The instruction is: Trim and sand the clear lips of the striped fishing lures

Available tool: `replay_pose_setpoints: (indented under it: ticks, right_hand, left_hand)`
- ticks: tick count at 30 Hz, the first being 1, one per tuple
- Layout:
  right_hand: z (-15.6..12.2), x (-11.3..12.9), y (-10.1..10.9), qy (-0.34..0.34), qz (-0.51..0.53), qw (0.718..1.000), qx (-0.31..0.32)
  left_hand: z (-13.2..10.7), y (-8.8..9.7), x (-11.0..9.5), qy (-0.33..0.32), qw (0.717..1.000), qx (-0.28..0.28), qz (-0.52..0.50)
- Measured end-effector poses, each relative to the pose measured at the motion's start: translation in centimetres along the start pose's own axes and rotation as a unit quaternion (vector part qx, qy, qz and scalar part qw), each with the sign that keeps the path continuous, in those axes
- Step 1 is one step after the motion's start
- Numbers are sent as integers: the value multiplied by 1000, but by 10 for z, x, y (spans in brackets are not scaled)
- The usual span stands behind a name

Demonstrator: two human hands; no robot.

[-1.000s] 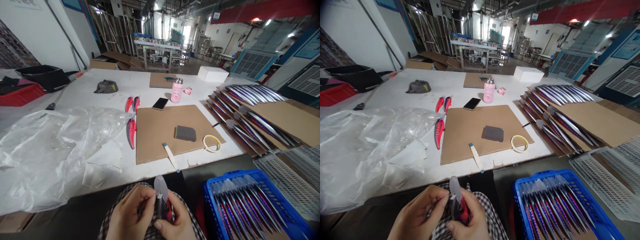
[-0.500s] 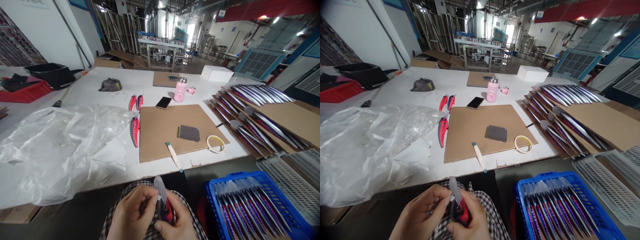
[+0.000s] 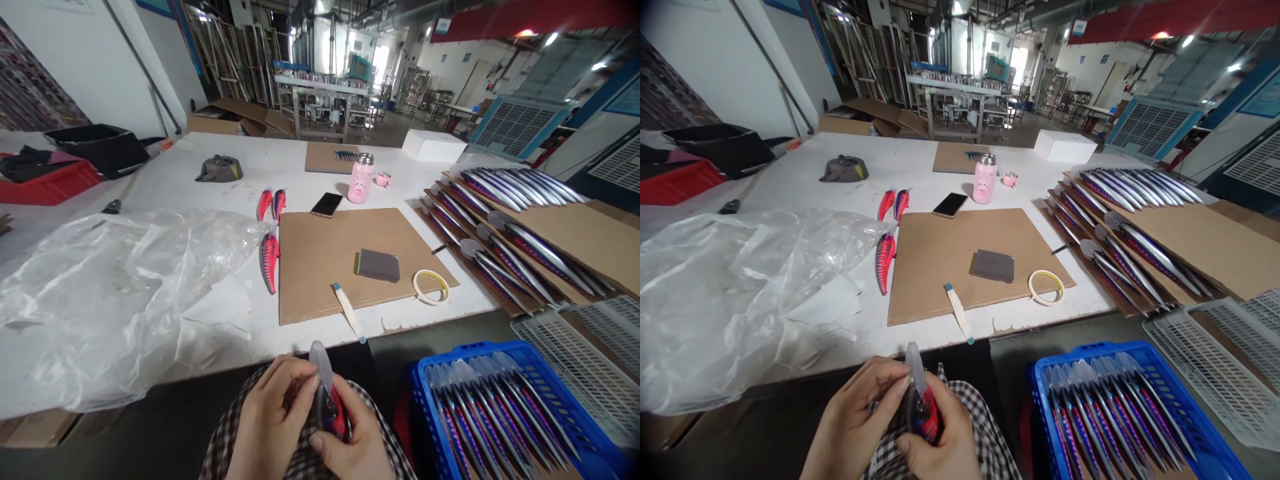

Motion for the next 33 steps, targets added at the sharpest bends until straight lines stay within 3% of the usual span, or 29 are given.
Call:
replay_pose_setpoints:
  ticks: [6, 10, 13, 20, 23, 29, 33]
  right_hand:
    - [-1, -3, 2, -28, 10, 999, -15]
    - [-3, -9, 5, -50, -10, 998, -28]
    - [-4, -11, 7, -64, -50, 996, -39]
    - [-6, -13, 8, -65, -119, 991, -16]
    - [-8, -17, 8, -75, -144, 987, -1]
    - [-11, -17, 11, -77, -188, 978, -44]
    - [-8, -15, 10, -73, -224, 972, -7]
  left_hand:
    - [0, -14, 22, 30, 958, 54, -278]
    - [-7, -15, 27, 92, 919, 42, -380]
    - [-9, -15, 30, 116, 916, 41, -383]
    - [0, -22, 37, 99, 925, 83, -357]
    - [0, -21, 38, 100, 942, 66, -315]
    - [-1, -21, 35, 84, 963, 46, -251]
    - [-1, -21, 35, 79, 969, 54, -229]
Point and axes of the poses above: each hand's wrist, its own z-axis towards the middle knuckle, its own y-axis out of the back of the hand, x = y × z, the point moved 7 cm from there along z, towards the middle knuckle, and after that the axes turned 14 degrees about x, right-handed, at the moved point
